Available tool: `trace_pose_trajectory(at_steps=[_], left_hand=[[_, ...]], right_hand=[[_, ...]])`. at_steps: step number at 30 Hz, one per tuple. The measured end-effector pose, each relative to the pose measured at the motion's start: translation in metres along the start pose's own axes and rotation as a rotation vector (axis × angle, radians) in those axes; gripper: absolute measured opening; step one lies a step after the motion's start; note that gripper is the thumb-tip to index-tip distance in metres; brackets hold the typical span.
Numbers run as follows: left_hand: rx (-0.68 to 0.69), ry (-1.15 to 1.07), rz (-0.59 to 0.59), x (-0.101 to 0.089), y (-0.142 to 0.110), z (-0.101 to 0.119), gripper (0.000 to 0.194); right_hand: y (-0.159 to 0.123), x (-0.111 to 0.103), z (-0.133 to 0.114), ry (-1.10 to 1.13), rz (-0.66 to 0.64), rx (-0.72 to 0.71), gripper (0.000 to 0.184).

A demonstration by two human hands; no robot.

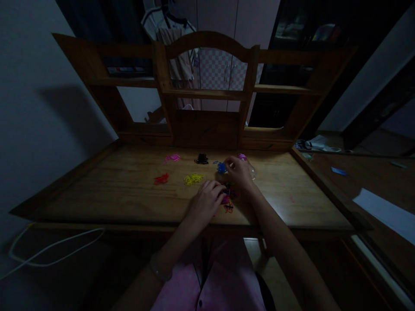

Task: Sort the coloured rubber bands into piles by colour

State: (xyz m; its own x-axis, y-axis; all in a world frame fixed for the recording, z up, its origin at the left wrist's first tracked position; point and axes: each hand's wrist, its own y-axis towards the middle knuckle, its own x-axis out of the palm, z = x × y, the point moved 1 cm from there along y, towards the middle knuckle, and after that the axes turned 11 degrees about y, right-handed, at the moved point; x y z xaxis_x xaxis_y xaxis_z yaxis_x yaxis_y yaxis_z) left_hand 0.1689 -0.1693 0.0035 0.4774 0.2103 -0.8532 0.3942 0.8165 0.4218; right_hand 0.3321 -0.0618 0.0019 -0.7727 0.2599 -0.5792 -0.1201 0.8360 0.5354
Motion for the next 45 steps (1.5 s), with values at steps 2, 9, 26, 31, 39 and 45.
trace_pose_trajectory(at_steps=[2,9,26,31,39,45], left_hand=[[0.015,0.041,-0.012,0.001,0.004,0.002,0.022],[0.059,0.118,-0.065,0.012,0.015,0.003,0.015],[-0.017,-0.076,-0.081,0.009,0.023,-0.012,0.004],[-0.037,-0.108,-0.051,0.006,0.022,-0.019,0.007],[-0.189,-0.278,-0.083,0.005,0.02,-0.032,0.01],[-0.245,-0.386,-0.13,0.004,0.019,-0.038,0.013]], right_hand=[[0.001,-0.001,0.0,-0.007,0.035,-0.013,0.017],[0.002,-0.002,0.001,-0.016,0.074,0.014,0.019],[0.002,-0.005,-0.001,0.001,0.082,0.02,0.018],[0.002,-0.005,-0.002,-0.012,0.087,0.002,0.018],[0.001,-0.004,0.001,-0.007,0.09,-0.007,0.016],[0.002,-0.004,0.002,-0.015,0.089,-0.018,0.016]])
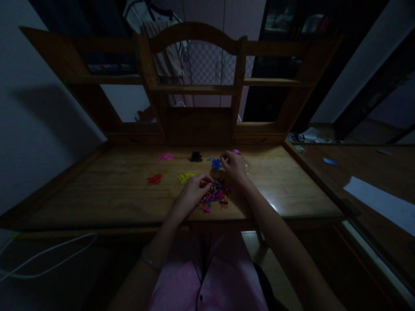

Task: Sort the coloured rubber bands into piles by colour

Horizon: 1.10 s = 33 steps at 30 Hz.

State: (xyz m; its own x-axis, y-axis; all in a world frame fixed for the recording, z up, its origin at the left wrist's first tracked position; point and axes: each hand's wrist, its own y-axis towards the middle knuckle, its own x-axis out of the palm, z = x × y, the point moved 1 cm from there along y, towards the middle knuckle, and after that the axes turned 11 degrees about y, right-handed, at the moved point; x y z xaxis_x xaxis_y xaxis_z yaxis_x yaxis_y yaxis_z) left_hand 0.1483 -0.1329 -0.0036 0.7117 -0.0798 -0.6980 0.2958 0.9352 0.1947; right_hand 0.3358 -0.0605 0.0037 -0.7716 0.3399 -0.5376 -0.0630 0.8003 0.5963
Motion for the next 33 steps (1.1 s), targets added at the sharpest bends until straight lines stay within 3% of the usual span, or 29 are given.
trace_pose_trajectory(at_steps=[5,10,21,33], left_hand=[[0.061,0.009,0.029,0.0,0.0,0.003,0.013],[0.113,0.176,0.064,0.005,0.003,0.003,0.011],[0.161,0.437,-0.04,0.007,0.013,0.019,0.011],[0.218,0.585,-0.009,0.011,0.011,0.031,0.007]], right_hand=[[0.0,0.0,0.0,0.013,0.008,0.0,0.016],[0.0,0.0,-0.001,0.024,-0.002,0.01,0.017],[0.0,0.001,-0.001,-0.013,0.0,0.006,0.018],[0.0,-0.001,-0.002,0.004,-0.009,0.003,0.017]])
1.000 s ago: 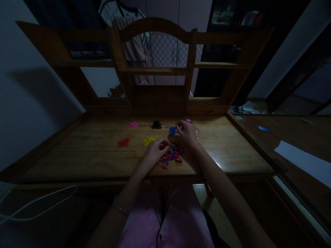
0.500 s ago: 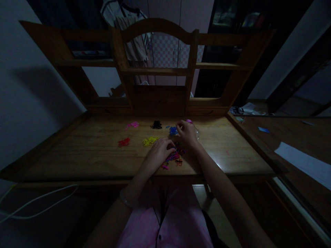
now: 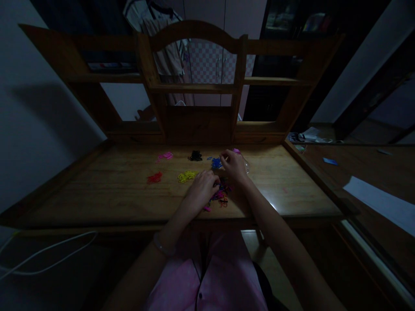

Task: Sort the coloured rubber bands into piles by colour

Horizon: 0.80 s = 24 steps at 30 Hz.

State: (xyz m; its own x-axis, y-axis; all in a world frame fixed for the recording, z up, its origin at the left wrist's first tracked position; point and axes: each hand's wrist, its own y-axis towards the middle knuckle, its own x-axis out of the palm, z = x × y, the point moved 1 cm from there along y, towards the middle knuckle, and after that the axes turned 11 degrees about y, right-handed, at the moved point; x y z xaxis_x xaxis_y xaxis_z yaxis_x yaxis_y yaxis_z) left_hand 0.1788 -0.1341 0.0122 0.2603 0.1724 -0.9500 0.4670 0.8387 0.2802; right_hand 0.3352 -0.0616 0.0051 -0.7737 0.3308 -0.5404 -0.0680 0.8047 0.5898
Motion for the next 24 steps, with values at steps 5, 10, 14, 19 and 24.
trace_pose_trajectory(at_steps=[5,10,14,19,24], left_hand=[[-0.03,-0.175,0.018,0.003,0.0,-0.01,0.01],[-0.066,-0.414,0.05,0.005,-0.004,-0.024,0.015],[-0.121,-0.458,0.042,0.009,-0.005,-0.033,0.018],[-0.118,-0.348,0.047,0.008,0.017,-0.041,0.018],[-0.199,-0.093,0.064,0.006,0.059,-0.045,0.018]], right_hand=[[0.001,0.0,0.0,0.012,-0.012,0.016,0.018],[0.001,0.0,-0.001,0.03,-0.01,0.013,0.018],[0.0,0.0,-0.002,0.031,-0.019,0.024,0.018],[0.001,-0.002,0.0,-0.02,0.06,0.064,0.019],[0.002,-0.007,0.004,-0.02,0.165,0.114,0.022]])
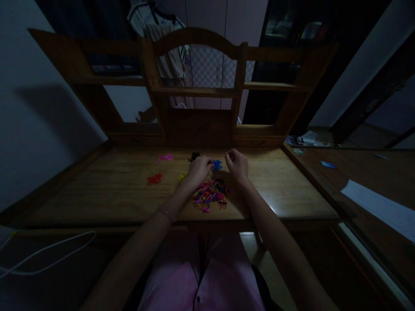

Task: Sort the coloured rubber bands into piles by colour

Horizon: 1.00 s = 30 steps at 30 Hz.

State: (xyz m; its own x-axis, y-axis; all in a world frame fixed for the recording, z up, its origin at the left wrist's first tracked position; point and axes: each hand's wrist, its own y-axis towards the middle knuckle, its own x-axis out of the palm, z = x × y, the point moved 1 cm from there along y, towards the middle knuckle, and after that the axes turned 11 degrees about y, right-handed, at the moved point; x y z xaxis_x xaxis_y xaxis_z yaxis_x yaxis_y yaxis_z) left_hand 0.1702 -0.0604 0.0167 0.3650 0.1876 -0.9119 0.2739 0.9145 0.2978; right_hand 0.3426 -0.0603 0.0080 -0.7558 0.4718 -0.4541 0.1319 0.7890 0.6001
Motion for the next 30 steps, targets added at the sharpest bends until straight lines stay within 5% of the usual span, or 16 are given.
trace_pose_trajectory(at_steps=[10,21,26,30], left_hand=[[0.01,-0.046,0.049,0.01,0.034,-0.019,0.032],[0.099,-0.133,-0.077,0.032,0.04,-0.017,0.037],[0.1,-0.142,-0.044,0.016,0.027,-0.013,0.038],[0.155,-0.171,-0.01,-0.012,-0.01,-0.008,0.038]], right_hand=[[-0.002,-0.002,-0.004,-0.012,0.005,-0.007,0.022],[-0.002,-0.003,-0.007,-0.012,-0.018,-0.041,0.022],[-0.002,-0.002,-0.007,-0.021,-0.022,-0.04,0.021],[-0.002,-0.002,-0.008,-0.006,-0.029,-0.041,0.021]])
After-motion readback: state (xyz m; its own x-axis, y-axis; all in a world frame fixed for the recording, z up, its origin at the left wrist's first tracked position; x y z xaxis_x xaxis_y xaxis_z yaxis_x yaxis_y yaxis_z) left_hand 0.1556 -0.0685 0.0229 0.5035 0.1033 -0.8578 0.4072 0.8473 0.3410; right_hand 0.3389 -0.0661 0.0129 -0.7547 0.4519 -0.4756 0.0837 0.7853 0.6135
